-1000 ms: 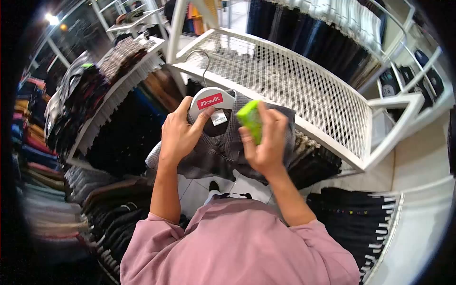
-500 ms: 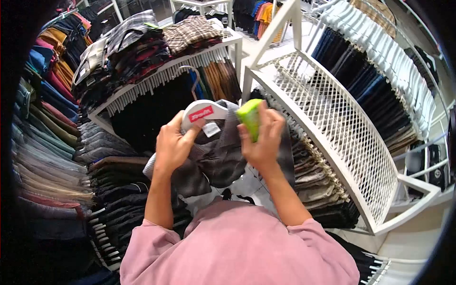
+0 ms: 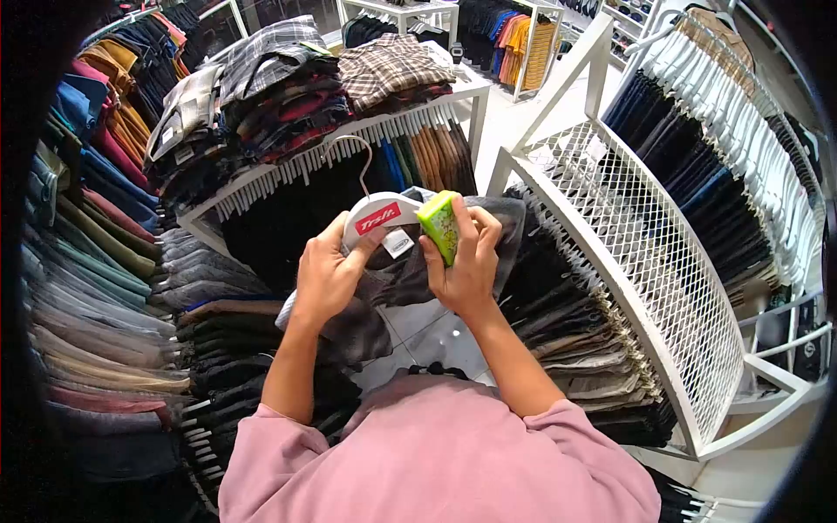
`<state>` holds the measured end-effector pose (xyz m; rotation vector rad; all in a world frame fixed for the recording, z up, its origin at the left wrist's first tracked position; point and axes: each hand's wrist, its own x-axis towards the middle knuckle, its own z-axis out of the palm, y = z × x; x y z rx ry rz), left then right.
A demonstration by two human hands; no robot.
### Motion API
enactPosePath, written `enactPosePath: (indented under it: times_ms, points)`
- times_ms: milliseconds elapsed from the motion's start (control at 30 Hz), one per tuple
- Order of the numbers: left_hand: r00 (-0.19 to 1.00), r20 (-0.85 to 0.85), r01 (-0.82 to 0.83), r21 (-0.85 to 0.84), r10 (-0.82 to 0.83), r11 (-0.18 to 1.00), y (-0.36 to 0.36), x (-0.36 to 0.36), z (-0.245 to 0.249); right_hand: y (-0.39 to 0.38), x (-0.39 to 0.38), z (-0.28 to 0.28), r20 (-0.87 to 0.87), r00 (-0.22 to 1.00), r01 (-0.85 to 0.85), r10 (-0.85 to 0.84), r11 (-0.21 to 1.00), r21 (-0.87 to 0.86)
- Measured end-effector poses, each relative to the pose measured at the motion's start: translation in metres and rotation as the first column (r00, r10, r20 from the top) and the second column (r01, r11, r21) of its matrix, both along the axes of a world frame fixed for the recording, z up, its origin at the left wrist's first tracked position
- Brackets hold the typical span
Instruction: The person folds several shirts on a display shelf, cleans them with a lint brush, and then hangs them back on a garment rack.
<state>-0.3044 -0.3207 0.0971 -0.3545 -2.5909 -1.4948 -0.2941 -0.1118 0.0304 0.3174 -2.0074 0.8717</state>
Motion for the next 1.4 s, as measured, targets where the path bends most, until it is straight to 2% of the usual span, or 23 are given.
enactPosePath:
  times_ms: [67, 100, 167, 200, 300, 333, 400, 433, 500, 567, 633, 700, 767, 833, 900, 967, 1033, 1100, 1167, 1233, 1300, 1333, 1400]
  points:
    - [1.0, -0.03, 0.006, 0.052, -0.005, 0.999, -0.007, -0.005, -0.002, 0.011, -0.03, -0.031, -0.133, 0.989, 0.064, -0.067, 0.998, -0.025]
    - [0.999, -0.054, 0.012, 0.108, -0.007, 0.994, -0.012, -0.006, -0.002, 0.027, -0.045, -0.038, -0.104, 0.966, 0.235, -0.238, 0.971, -0.042]
    - [0.997, -0.07, -0.031, 0.125, 0.04, 0.992, -0.028, -0.012, -0.004, 0.057, -0.067, -0.064, 0.301, 0.894, 0.387, -0.333, 0.911, -0.143]
    - [0.999, -0.041, -0.018, 0.177, 0.026, 0.984, -0.034, -0.013, -0.005, 0.069, -0.07, -0.073, 0.296, 0.886, 0.416, -0.358, 0.894, -0.165]
    - [1.0, -0.012, 0.009, 0.263, -0.006, 0.965, -0.038, -0.019, -0.007, 0.037, -0.05, -0.03, 0.031, 0.95, 0.309, -0.31, 0.927, -0.213]
    - [0.999, 0.002, 0.03, 0.294, -0.032, 0.955, -0.038, -0.018, -0.008, 0.016, -0.039, -0.014, 0.016, 0.987, 0.161, -0.161, 0.959, -0.232]
    - [0.998, 0.023, 0.052, 0.268, -0.06, 0.962, -0.031, -0.016, -0.007, -0.018, -0.026, -0.001, -0.047, 0.999, 0.004, -0.005, 1.0, -0.013]
    - [0.996, 0.035, 0.074, 0.248, -0.086, 0.966, -0.027, -0.016, -0.005, -0.032, -0.026, -0.001, -0.084, 0.993, -0.087, 0.087, 0.996, 0.014]
    - [0.995, 0.04, 0.081, 0.249, -0.094, 0.965, -0.025, -0.012, -0.007, -0.03, -0.043, -0.023, -0.063, 0.998, -0.024, 0.028, 0.998, 0.057]
    - [0.996, 0.035, 0.066, 0.293, -0.08, 0.954, -0.031, -0.01, -0.014, 0.002, -0.071, -0.05, 0.035, 0.98, 0.2, -0.197, 0.976, -0.09]
    - [0.994, 0.089, 0.033, 0.329, -0.066, 0.944, -0.042, -0.006, -0.015, 0.046, -0.09, -0.092, 0.404, 0.875, 0.363, -0.267, 0.914, -0.181]
    - [0.997, 0.056, 0.025, 0.302, -0.044, 0.953, -0.043, -0.002, -0.014, 0.059, -0.076, -0.081, 0.23, 0.915, 0.379, -0.331, 0.901, -0.212]
    - [0.996, 0.064, 0.045, 0.307, -0.067, 0.951, -0.032, 0.0, -0.012, 0.03, -0.056, -0.044, 0.097, 0.968, 0.25, -0.23, 0.906, -0.341]
    - [0.987, 0.133, 0.056, 0.24, -0.09, 0.969, -0.026, 0.002, -0.018, 0.001, -0.035, -0.017, -0.065, 0.997, 0.033, -0.042, 0.99, -0.138]
    - [0.98, 0.121, 0.114, 0.321, -0.16, 0.94, -0.013, 0.006, -0.016, -0.015, -0.024, -0.018, -0.022, 0.996, -0.089, 0.089, 0.996, -0.004]
    - [0.981, 0.119, 0.109, 0.304, -0.152, 0.946, -0.013, 0.01, -0.014, 0.003, -0.054, -0.046, -0.157, 0.987, 0.023, -0.035, 0.997, -0.078]
    - [0.991, 0.102, 0.047, 0.295, -0.08, 0.954, -0.018, 0.014, -0.011, 0.036, -0.074, -0.069, 0.363, 0.904, 0.303, -0.227, 0.938, -0.169]
    - [0.988, 0.12, 0.052, 0.311, -0.093, 0.949, -0.026, 0.012, -0.016, 0.064, -0.082, -0.09, 0.326, 0.903, 0.357, -0.279, 0.91, -0.211]
    - [0.996, 0.067, 0.028, 0.297, -0.05, 0.955, -0.022, 0.013, -0.018, 0.045, -0.059, -0.049, 0.114, 0.969, 0.244, -0.219, 0.918, -0.311]
    - [0.993, 0.094, 0.04, 0.326, -0.074, 0.945, -0.015, 0.013, -0.02, 0.019, -0.041, -0.023, -0.081, 0.989, 0.112, -0.123, 0.985, -0.129]
    - [0.971, 0.207, 0.047, 0.313, -0.116, 0.949, -0.003, 0.014, -0.016, -0.002, -0.029, -0.021, -0.106, 0.993, -0.058, 0.058, 0.998, 0.003]
    - [0.961, 0.232, 0.052, 0.393, -0.153, 0.918, 0.001, 0.016, -0.016, 0.0, -0.034, -0.024, -0.112, 0.992, -0.054, 0.053, 0.999, -0.003]
    - [0.971, 0.206, 0.045, 0.357, -0.125, 0.933, 0.0, 0.017, -0.014, 0.013, -0.055, -0.042, -0.14, 0.989, 0.049, -0.055, 0.998, -0.047]
